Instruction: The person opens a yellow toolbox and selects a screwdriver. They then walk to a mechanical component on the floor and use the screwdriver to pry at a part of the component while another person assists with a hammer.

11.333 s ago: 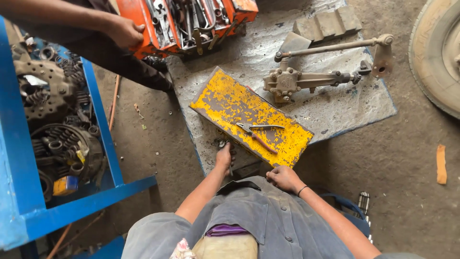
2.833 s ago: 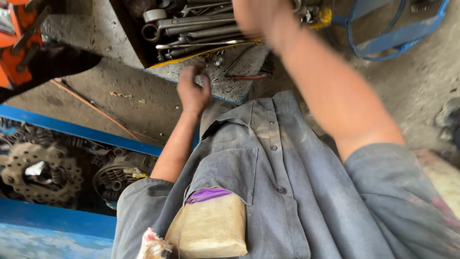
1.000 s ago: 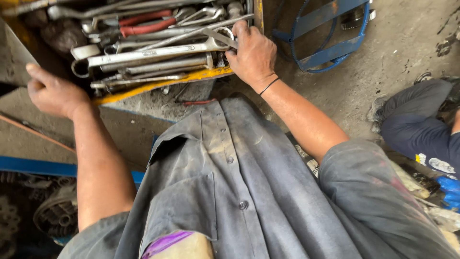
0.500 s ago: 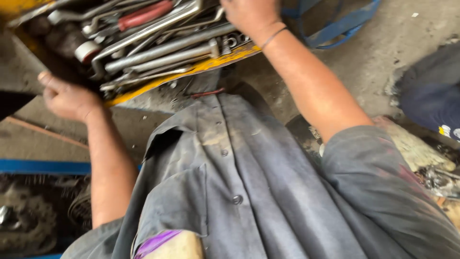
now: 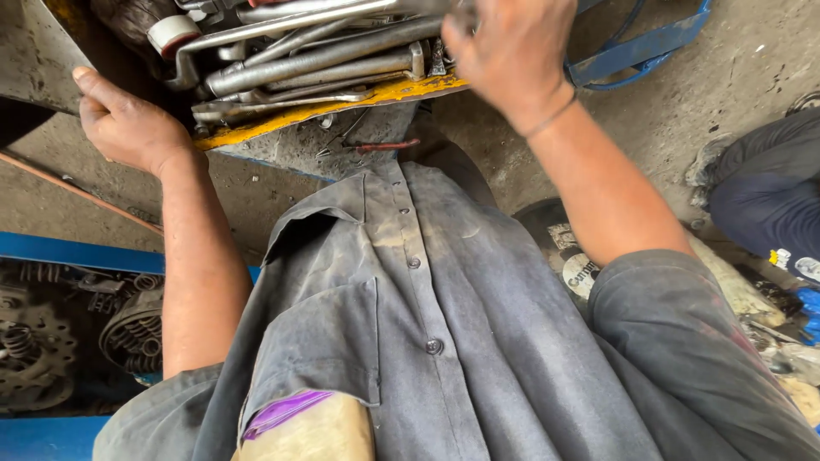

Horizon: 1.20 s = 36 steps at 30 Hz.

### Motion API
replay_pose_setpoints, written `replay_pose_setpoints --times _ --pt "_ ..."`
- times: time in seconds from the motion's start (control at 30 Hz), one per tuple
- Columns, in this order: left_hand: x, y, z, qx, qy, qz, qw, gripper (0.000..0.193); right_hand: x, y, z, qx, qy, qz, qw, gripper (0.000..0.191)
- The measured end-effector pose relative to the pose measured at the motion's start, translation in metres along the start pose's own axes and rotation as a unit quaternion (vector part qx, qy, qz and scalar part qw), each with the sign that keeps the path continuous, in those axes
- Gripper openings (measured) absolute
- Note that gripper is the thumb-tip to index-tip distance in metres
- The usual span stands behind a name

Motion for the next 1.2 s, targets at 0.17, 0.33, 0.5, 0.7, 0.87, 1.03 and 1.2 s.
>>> replay_pose_setpoints --times 0.17,0.33,0.5,0.7,0.87,1.03,1.2 --pt "0.003 0.0 0.006 -0.029 0.004 0.004 1.0 0.061 0.048 -0.073 0.01 0.01 -0.11 0.011 0.994 0.031" --pt "0.002 -0.003 0.006 -0.003 -0.006 -0.012 1.0 0.061 0.057 -0.089 -0.007 -0.098 -0.238 0.103 0.961 0.036" --pt "0.002 -0.013 0.004 0.009 -0.023 -0.048 0.999 0.056 0.084 -0.074 -0.044 -0.204 -0.252 0.128 0.937 0.022" --pt "0.015 0.016 -0.004 -0.181 0.016 -0.035 0.983 0.035 0.1 -0.058 -0.083 -0.255 -0.209 0.088 0.94 0.021" --pt "0.014 0.091 -0.07 -0.349 -0.126 -0.19 0.909 0.024 0.112 -0.045 -0.108 -0.284 -0.207 0.043 0.935 0.02" --pt "-0.045 0.157 -0.163 -0.486 -0.449 0.08 0.746 0.046 0.115 -0.03 -0.128 -0.364 -0.227 0.037 0.902 0.021" --pt "-0.092 0.194 -0.191 -0.595 -0.446 0.177 0.644 0.099 0.109 -0.029 -0.148 -0.417 -0.241 0.041 0.875 0.026"
Point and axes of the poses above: each hand's wrist, its own z-axis towards the middle knuckle, its own x-axis out of the back of the hand, y = z × x, the point moved 5 cm from there along z, towards the middle knuckle, and after that the axes turned 9 degrees about y, right-handed, at the moved point
